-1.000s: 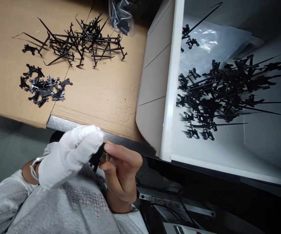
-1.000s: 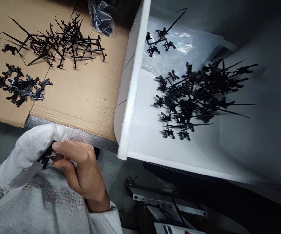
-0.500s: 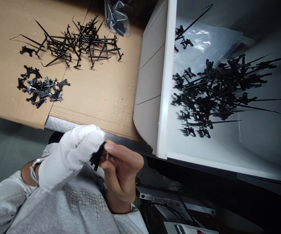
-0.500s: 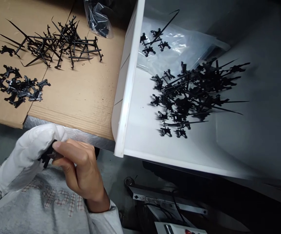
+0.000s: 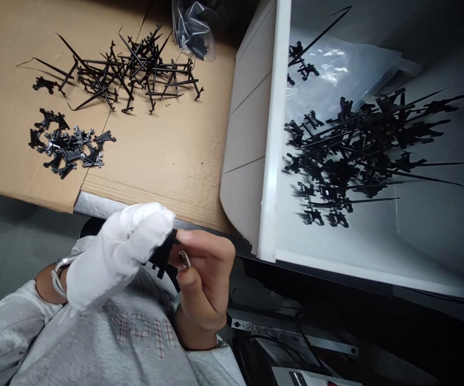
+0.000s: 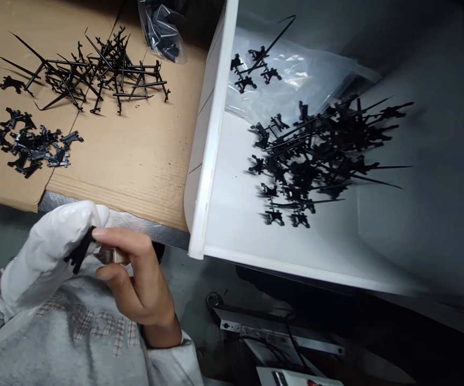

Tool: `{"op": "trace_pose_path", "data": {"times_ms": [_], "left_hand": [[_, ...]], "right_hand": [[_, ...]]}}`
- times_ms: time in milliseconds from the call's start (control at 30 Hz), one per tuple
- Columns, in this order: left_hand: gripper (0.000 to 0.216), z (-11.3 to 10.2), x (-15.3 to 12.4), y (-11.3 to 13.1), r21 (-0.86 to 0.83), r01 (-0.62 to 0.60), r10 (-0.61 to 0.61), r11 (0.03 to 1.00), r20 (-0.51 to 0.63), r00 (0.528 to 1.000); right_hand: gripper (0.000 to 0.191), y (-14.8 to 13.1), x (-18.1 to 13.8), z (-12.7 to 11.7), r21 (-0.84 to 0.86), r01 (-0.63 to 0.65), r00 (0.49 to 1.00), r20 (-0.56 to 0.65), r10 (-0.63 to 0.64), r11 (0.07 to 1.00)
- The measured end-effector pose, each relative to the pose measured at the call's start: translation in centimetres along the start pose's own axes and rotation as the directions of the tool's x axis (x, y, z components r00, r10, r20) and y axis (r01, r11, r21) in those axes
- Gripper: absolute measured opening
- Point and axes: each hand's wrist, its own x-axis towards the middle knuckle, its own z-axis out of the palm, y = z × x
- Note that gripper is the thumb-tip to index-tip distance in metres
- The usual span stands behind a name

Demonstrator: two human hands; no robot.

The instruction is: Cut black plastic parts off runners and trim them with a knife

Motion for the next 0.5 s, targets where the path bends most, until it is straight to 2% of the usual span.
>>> {"op": "trace_pose_path", "data": {"times_ms": [233, 400, 500], "left_hand": [[0.037, 0.4, 0.7, 1.4, 0.013, -0.123, 0.122, 0.992, 0.037, 0.992], [0.026, 0.4, 1.0, 1.7, 0.082, -0.224, 0.22, 0.971, 0.047, 0.974], [0.025, 0.2, 1.1, 1.1, 0.117, -0.32, 0.323, 0.94, -0.009, 0.946]], "right_hand": [[0.016, -1.0, 2.7, 0.9, 0.229, -0.097, 0.988, -0.093, 0.121, 0.969], [0.012, -0.7, 3.1, 0.9, 0.271, -0.115, 0.979, -0.133, 0.155, 0.956], [0.013, -0.5, 2.9, 0.5, 0.279, -0.144, 0.976, -0.12, 0.183, 0.949]]}}
